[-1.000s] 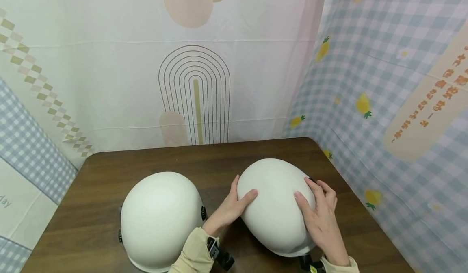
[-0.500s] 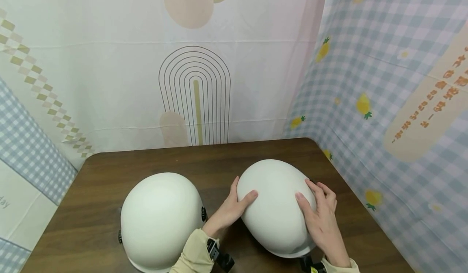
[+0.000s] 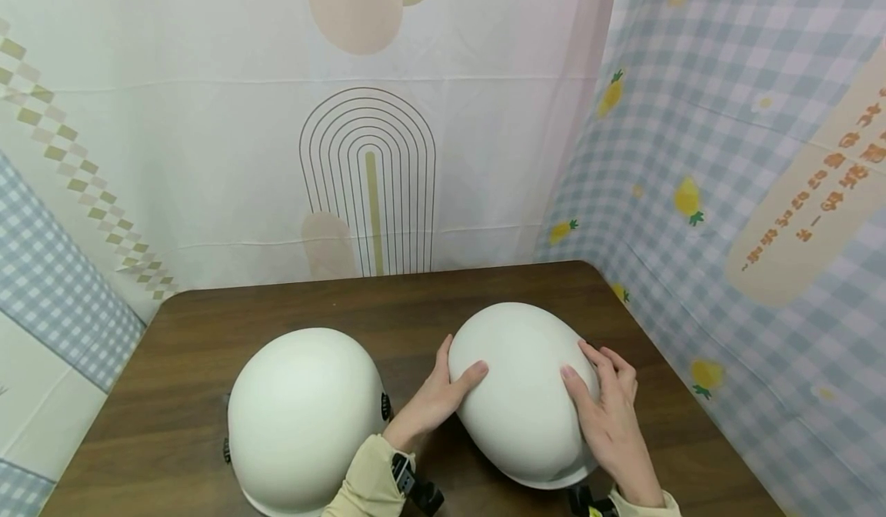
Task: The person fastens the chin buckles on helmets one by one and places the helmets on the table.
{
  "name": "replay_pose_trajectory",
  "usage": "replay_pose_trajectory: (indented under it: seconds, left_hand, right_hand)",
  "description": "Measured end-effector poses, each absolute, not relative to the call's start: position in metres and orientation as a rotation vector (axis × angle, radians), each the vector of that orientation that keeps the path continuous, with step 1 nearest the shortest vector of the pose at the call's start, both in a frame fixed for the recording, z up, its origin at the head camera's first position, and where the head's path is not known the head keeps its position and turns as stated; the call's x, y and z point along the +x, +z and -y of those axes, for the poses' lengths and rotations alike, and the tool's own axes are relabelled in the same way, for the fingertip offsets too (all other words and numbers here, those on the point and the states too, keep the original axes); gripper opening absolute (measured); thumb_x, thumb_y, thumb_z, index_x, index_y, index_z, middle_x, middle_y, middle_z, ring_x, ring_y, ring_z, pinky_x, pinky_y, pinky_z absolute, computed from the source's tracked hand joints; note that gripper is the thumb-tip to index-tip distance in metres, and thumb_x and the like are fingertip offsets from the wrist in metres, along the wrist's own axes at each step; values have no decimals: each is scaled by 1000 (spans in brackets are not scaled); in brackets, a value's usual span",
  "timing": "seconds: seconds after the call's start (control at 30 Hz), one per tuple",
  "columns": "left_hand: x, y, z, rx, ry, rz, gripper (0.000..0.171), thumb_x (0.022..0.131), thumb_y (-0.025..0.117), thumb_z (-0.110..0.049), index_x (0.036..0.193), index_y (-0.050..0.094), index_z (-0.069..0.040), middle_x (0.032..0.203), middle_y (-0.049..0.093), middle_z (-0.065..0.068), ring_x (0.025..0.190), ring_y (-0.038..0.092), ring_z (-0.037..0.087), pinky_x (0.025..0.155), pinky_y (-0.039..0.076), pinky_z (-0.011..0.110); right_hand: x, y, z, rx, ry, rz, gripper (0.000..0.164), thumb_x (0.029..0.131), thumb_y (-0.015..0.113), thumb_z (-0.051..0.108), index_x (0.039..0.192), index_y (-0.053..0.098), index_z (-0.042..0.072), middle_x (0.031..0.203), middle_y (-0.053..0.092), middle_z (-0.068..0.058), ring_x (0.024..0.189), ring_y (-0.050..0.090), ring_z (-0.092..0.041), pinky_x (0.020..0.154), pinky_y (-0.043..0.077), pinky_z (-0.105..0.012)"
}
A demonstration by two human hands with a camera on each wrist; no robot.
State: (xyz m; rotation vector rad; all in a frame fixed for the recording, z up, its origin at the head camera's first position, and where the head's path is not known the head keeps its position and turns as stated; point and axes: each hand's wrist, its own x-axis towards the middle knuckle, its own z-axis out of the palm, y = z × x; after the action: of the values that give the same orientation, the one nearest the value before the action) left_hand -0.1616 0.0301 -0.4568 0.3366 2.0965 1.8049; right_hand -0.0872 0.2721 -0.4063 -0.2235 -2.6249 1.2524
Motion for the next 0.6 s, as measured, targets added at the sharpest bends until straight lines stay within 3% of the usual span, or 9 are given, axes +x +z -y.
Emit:
replay_pose_trajectory:
  seconds: [0.6]
  left_hand:
    - [-161,-457,-28,319,1818,-2083,99,90,54,-63,157,-2,-17,153,24,25,135,35,39,102,34,57]
  right_hand:
    - [-89,-405,-269,-222,1260,2648,63,98,50,49,150,36,15,151,10,-21,134,17,-42,92,28,-70]
